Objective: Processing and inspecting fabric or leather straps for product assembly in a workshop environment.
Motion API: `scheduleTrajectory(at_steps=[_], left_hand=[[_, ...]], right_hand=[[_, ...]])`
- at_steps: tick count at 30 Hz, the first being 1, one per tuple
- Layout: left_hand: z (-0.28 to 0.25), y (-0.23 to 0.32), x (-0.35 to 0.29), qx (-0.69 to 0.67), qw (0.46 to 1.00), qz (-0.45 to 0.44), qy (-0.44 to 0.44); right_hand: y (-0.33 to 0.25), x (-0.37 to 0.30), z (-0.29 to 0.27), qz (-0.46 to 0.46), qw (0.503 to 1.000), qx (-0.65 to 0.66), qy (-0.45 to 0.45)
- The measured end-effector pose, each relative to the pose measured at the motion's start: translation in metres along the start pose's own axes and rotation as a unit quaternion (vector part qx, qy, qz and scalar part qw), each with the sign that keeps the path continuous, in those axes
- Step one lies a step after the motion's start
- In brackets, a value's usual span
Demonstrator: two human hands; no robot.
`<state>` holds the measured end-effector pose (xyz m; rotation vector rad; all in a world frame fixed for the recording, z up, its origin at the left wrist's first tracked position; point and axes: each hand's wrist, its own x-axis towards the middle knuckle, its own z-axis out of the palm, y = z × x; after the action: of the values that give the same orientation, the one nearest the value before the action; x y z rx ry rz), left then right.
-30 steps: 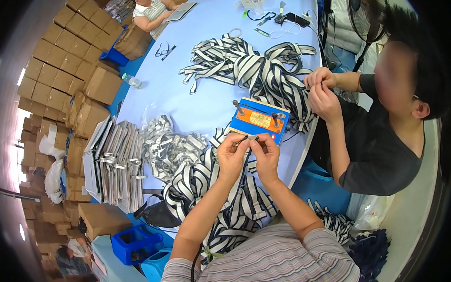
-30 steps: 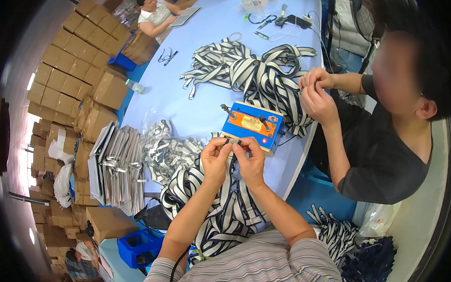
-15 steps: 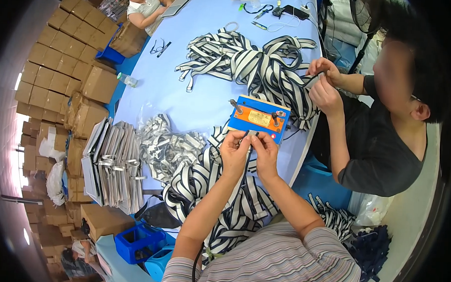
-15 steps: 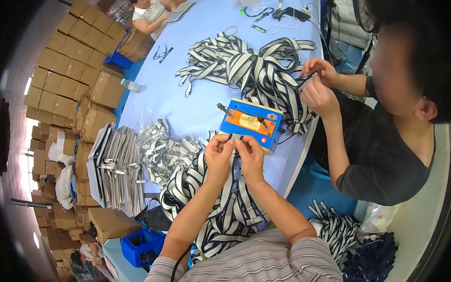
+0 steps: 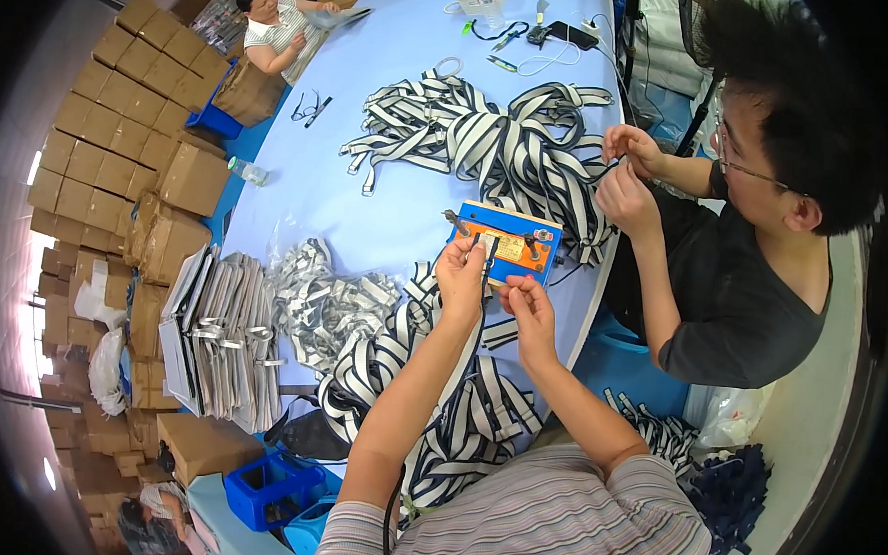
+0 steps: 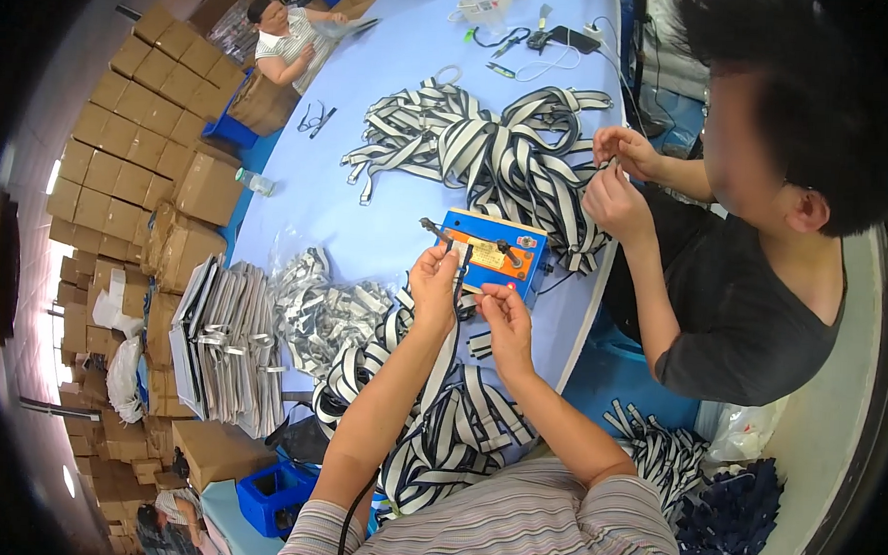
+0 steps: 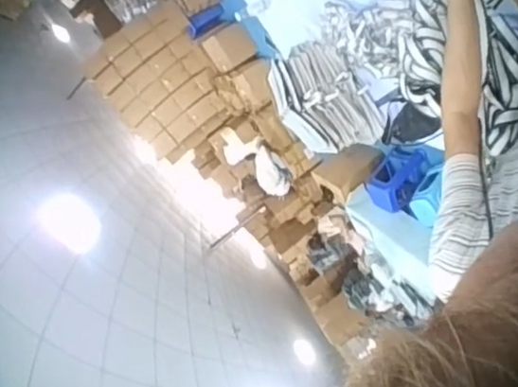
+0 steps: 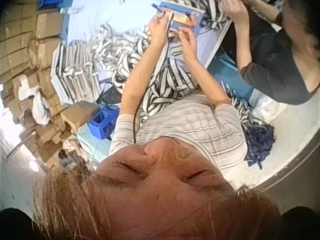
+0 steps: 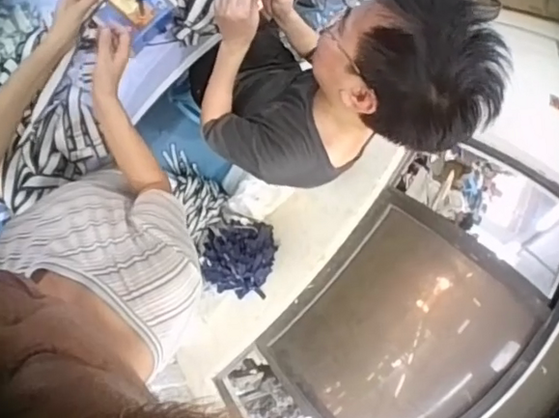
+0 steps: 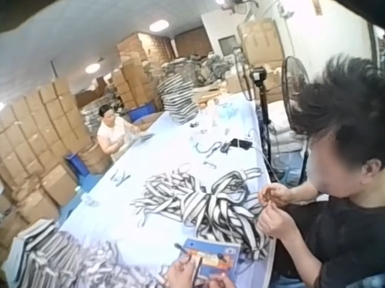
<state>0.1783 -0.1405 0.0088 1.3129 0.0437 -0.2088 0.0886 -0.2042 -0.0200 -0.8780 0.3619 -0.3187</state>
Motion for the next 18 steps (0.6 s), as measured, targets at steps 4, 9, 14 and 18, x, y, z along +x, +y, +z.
scheduleTrajectory(at_steps=[4,9,14,18], left_hand=[[0.011,-0.005,0.003,-0.019,1.000,-0.006,-0.008],[0.011,-0.013,0.005,-0.026,0.999,-0.027,-0.014],[0.016,-0.003,0.002,-0.019,0.999,-0.043,0.007],[0.016,0.003,0.002,-0.011,0.998,-0.068,-0.001]], right_hand=[[-0.005,-0.006,-0.010,0.013,1.000,0.005,0.009],[-0.012,-0.010,-0.015,0.005,1.000,0.011,-0.001],[-0.015,-0.012,-0.018,0.003,1.000,0.012,-0.008],[-0.016,-0.013,-0.018,0.008,1.000,0.011,-0.013]])
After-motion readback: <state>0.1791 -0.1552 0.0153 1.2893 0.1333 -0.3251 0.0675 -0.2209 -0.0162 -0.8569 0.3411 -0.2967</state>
